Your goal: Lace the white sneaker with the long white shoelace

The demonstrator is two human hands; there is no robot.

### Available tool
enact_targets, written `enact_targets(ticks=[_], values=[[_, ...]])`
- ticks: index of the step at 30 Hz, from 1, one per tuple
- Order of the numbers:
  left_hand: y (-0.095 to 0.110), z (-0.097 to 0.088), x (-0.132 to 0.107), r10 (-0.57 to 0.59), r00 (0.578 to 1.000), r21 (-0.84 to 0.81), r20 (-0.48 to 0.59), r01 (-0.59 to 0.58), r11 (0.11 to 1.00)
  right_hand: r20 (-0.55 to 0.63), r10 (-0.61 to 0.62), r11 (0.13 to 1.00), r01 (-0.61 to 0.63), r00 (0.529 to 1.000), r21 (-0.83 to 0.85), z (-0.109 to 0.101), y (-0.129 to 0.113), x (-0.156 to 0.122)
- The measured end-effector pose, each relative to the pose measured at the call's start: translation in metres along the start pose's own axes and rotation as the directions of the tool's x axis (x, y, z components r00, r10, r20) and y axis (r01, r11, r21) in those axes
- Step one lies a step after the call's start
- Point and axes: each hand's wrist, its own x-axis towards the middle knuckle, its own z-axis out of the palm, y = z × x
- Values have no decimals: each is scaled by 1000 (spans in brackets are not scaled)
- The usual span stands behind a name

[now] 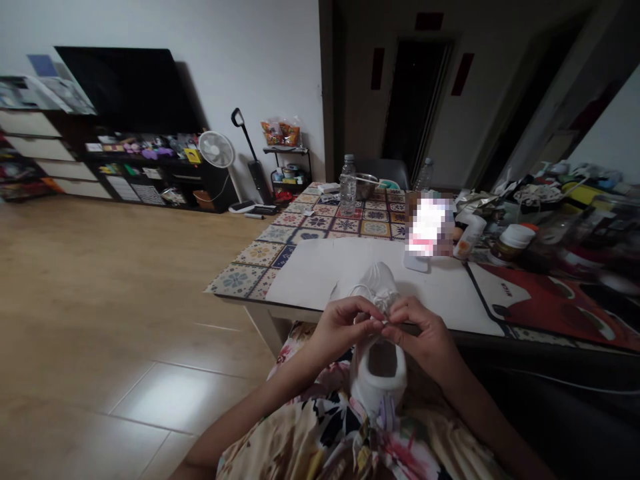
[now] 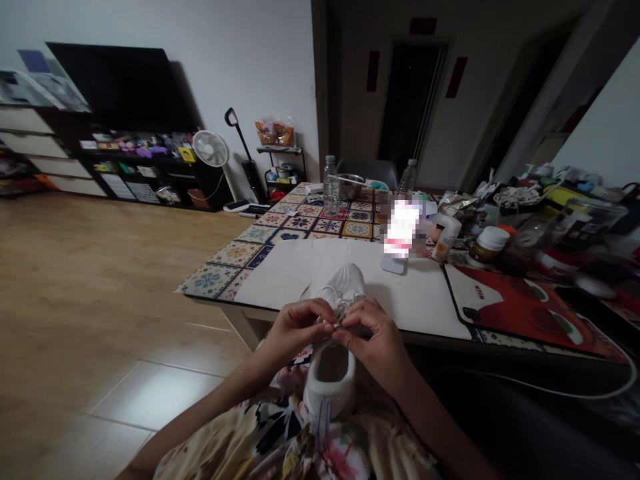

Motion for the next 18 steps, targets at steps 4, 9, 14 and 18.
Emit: enact_targets(ticks=[4, 9, 14, 18], values=[[-2, 0, 0, 25, 1000, -1, 3, -25, 1000, 43, 79, 989, -84, 996, 120, -1, 3, -1], [0, -1, -2, 28, 999, -30, 34, -27, 999, 64, 87, 984, -96, 994, 148, -2, 4, -1], [2, 2, -1, -81, 996, -170, 24, 83, 982, 181, 91, 985, -115, 979, 125, -4, 1, -1], [6, 5, 0, -170, 985, -217, -17, 163, 963, 93, -59, 996, 64, 994, -58, -2, -5, -1]])
